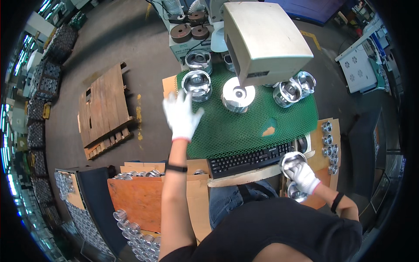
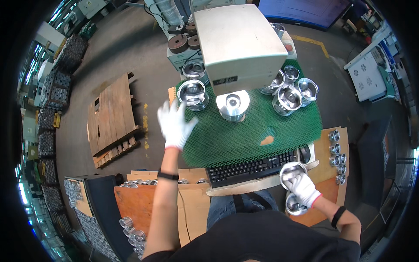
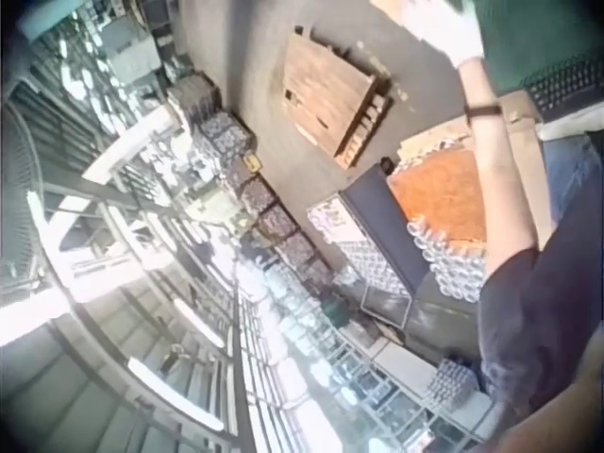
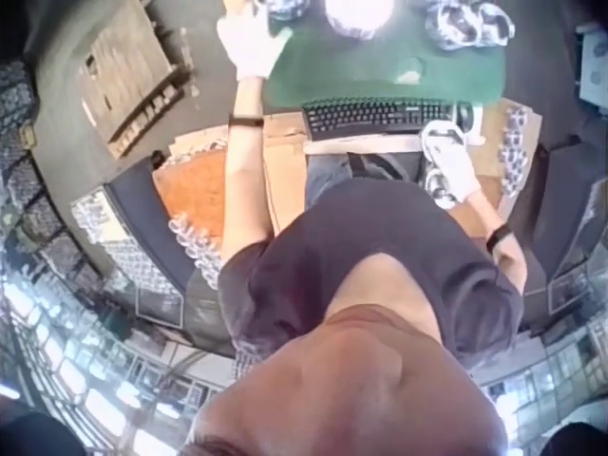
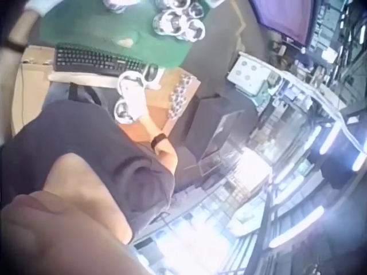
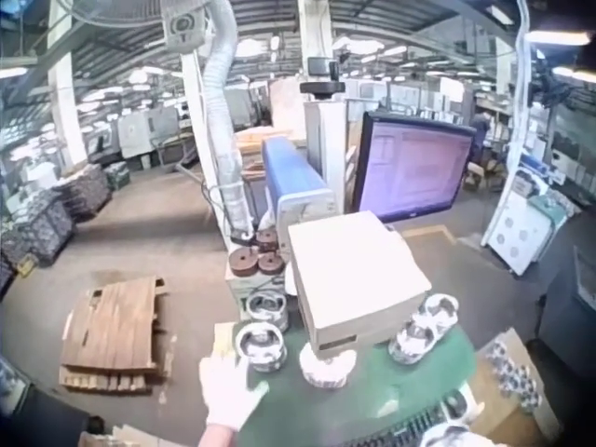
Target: Moving pistons between workstations and scanning them with a laser measurement device.
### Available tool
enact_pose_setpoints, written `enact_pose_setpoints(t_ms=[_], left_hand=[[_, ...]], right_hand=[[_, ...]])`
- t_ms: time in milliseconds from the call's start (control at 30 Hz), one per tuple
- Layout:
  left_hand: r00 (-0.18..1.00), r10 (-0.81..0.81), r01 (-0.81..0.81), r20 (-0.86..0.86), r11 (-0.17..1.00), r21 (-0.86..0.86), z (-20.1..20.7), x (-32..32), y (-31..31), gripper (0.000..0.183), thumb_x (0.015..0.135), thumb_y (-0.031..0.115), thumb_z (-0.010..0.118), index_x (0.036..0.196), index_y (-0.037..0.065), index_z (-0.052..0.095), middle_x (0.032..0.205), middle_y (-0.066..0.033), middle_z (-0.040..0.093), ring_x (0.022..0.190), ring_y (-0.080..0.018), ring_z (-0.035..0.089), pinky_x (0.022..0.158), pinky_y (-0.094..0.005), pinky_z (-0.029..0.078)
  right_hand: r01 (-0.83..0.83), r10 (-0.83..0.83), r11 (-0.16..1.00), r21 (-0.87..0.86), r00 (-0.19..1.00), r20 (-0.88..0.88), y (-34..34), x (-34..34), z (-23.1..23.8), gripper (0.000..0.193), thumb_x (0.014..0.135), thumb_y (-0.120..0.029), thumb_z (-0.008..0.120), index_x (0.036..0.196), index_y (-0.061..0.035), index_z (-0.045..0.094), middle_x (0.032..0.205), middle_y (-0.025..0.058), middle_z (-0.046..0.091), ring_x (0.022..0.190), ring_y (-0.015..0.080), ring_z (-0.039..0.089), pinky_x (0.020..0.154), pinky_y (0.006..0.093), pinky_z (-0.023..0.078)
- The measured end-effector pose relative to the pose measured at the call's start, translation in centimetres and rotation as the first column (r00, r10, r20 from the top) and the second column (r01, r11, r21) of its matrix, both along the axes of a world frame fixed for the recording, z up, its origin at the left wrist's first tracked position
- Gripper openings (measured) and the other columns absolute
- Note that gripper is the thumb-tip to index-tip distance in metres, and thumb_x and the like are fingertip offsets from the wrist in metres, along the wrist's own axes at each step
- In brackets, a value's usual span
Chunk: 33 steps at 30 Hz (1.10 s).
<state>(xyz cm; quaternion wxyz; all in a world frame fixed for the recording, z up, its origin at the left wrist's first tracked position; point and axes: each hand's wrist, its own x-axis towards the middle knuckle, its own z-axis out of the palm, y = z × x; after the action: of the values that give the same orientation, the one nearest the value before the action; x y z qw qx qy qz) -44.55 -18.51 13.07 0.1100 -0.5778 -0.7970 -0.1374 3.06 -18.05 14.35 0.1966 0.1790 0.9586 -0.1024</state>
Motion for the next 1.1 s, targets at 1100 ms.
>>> enact_pose_setpoints(t_ms=[1100], left_hand=[[-0.556, 0.722, -0.682, 0.412, -0.112, -0.723, -11.8, 44.1, -65.7, 0.047, 0.07, 0.046, 0.07, 0.093, 0.005, 0.071, 0.091, -0.015, 0.07, 0.082, -0.0308, 0.067, 0.078, -0.0374, 0.052]], right_hand=[[-0.952, 0.94, 0.307, 0.005, 0.303, -0.156, -28.0, -21.2, -1.8, 0.061, 0.057, -0.016, 0.071, 0.115, -0.0017, 0.058, 0.088, 0.015, 0.058, 0.083, 0.0327, 0.055, 0.079, 0.0432, 0.042]])
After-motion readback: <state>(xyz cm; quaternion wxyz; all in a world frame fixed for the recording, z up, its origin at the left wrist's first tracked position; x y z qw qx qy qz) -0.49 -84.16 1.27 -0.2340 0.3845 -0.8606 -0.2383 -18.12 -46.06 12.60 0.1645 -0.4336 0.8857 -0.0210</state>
